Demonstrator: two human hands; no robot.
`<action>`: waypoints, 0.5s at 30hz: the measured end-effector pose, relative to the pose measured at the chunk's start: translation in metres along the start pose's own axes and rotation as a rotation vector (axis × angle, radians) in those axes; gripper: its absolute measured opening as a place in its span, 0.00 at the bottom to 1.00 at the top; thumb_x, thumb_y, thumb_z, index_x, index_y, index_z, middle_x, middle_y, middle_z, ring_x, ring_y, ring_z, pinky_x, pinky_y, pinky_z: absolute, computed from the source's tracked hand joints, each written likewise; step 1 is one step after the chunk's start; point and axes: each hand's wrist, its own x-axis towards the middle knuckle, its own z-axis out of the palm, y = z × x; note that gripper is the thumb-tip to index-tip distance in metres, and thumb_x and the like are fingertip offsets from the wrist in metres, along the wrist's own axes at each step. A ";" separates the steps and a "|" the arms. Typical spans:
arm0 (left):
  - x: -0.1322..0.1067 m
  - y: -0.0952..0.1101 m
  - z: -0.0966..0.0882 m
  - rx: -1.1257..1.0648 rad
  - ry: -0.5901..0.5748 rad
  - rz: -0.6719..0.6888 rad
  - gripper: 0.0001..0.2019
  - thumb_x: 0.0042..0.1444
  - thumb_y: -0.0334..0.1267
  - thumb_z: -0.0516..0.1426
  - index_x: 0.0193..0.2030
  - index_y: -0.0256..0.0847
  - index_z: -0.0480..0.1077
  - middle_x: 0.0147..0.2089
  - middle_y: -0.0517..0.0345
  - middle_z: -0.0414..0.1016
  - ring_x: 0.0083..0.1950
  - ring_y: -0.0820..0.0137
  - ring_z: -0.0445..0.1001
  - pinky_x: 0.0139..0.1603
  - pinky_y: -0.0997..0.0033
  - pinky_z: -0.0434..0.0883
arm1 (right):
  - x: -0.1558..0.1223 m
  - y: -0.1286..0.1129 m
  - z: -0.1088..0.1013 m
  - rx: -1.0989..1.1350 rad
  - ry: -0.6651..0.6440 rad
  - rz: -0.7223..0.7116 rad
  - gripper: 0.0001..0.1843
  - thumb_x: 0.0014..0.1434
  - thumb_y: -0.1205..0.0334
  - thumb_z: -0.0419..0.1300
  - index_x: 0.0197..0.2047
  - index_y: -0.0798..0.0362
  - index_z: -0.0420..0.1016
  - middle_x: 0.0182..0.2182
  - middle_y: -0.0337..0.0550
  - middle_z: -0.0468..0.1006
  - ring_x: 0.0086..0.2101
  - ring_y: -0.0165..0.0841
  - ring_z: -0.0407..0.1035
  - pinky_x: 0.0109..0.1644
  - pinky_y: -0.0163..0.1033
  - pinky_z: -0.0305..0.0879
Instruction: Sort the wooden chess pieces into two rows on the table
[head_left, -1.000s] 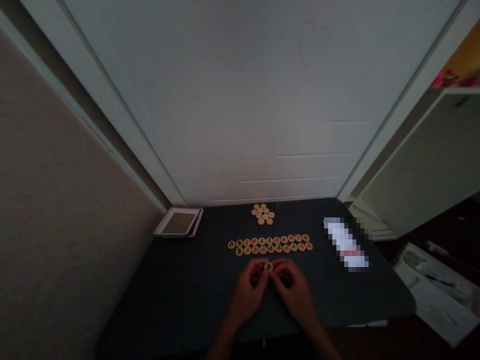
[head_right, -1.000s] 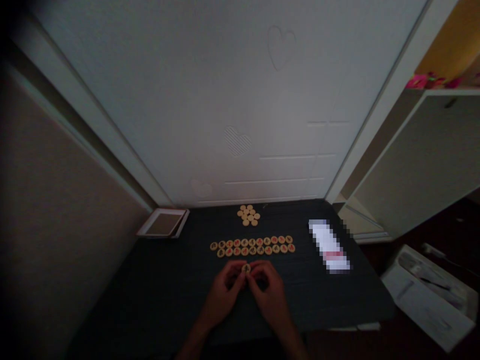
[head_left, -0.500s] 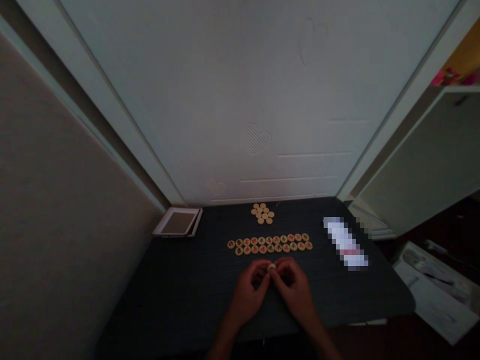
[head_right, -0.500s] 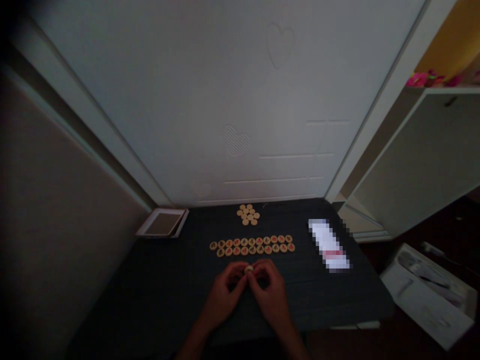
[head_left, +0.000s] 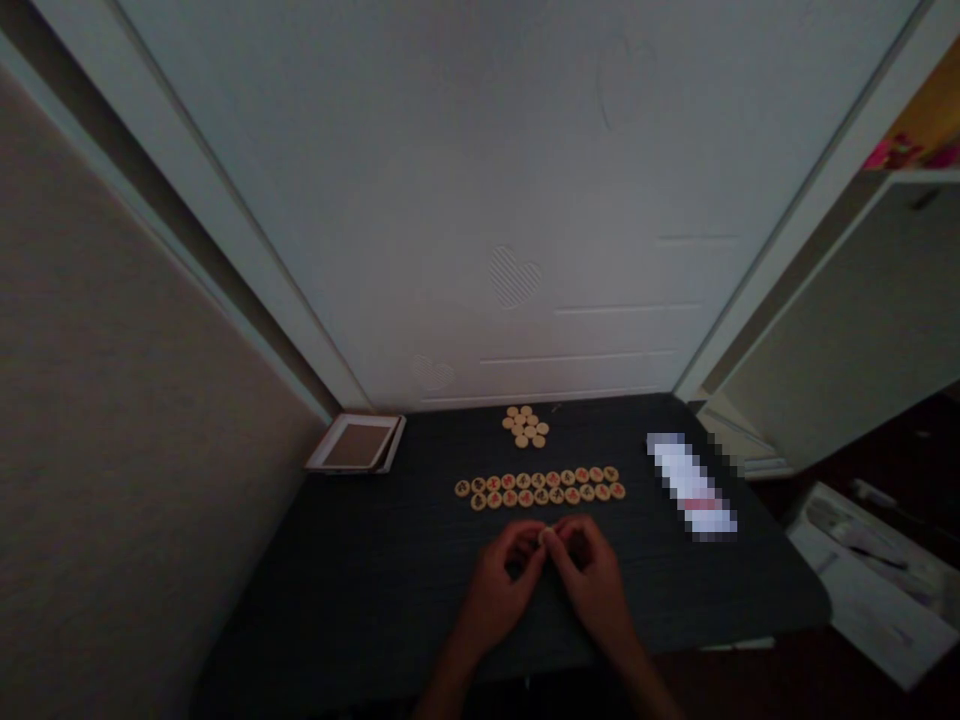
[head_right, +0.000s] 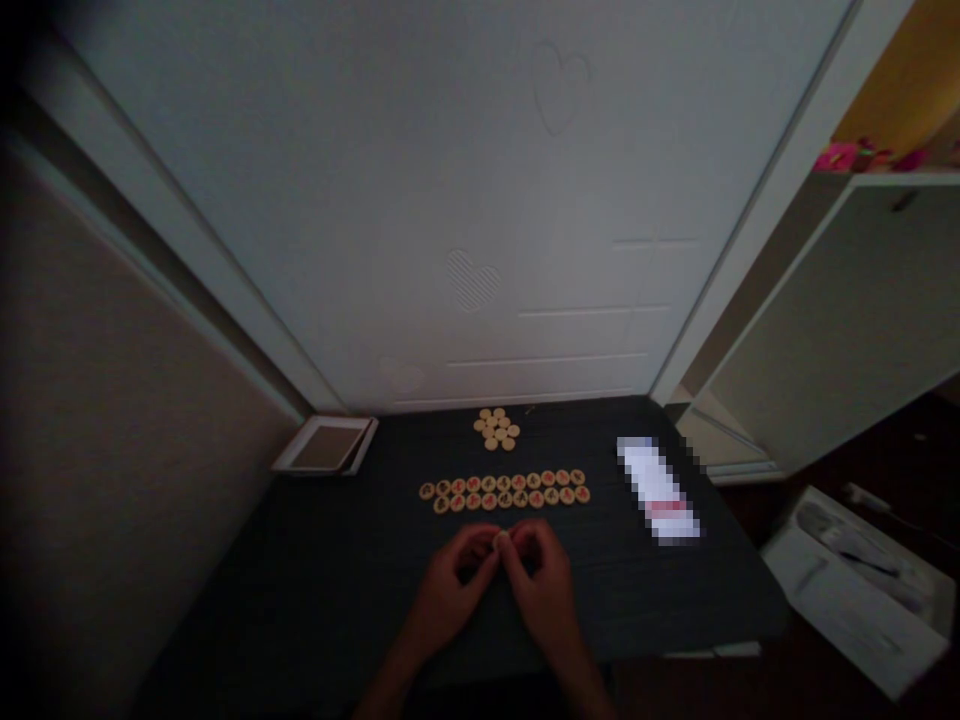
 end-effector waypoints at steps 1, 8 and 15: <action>0.000 0.000 0.000 0.000 0.004 0.001 0.12 0.63 0.43 0.59 0.51 0.45 0.74 0.45 0.54 0.82 0.44 0.65 0.80 0.47 0.66 0.76 | 0.000 -0.001 0.000 0.009 -0.007 0.000 0.12 0.62 0.52 0.64 0.36 0.50 0.71 0.35 0.44 0.79 0.33 0.35 0.74 0.40 0.39 0.72; 0.001 -0.001 0.001 -0.018 0.006 0.006 0.12 0.62 0.42 0.59 0.51 0.44 0.74 0.44 0.54 0.82 0.43 0.65 0.80 0.46 0.66 0.76 | -0.001 -0.004 0.002 0.023 -0.015 -0.024 0.10 0.64 0.53 0.62 0.42 0.50 0.72 0.38 0.46 0.79 0.38 0.37 0.76 0.42 0.40 0.73; 0.001 0.000 0.000 -0.024 -0.005 -0.003 0.12 0.62 0.42 0.59 0.51 0.45 0.74 0.45 0.53 0.82 0.44 0.64 0.80 0.47 0.65 0.76 | -0.001 -0.004 0.000 -0.026 -0.031 -0.077 0.08 0.65 0.56 0.60 0.44 0.49 0.72 0.41 0.45 0.78 0.41 0.38 0.75 0.47 0.42 0.72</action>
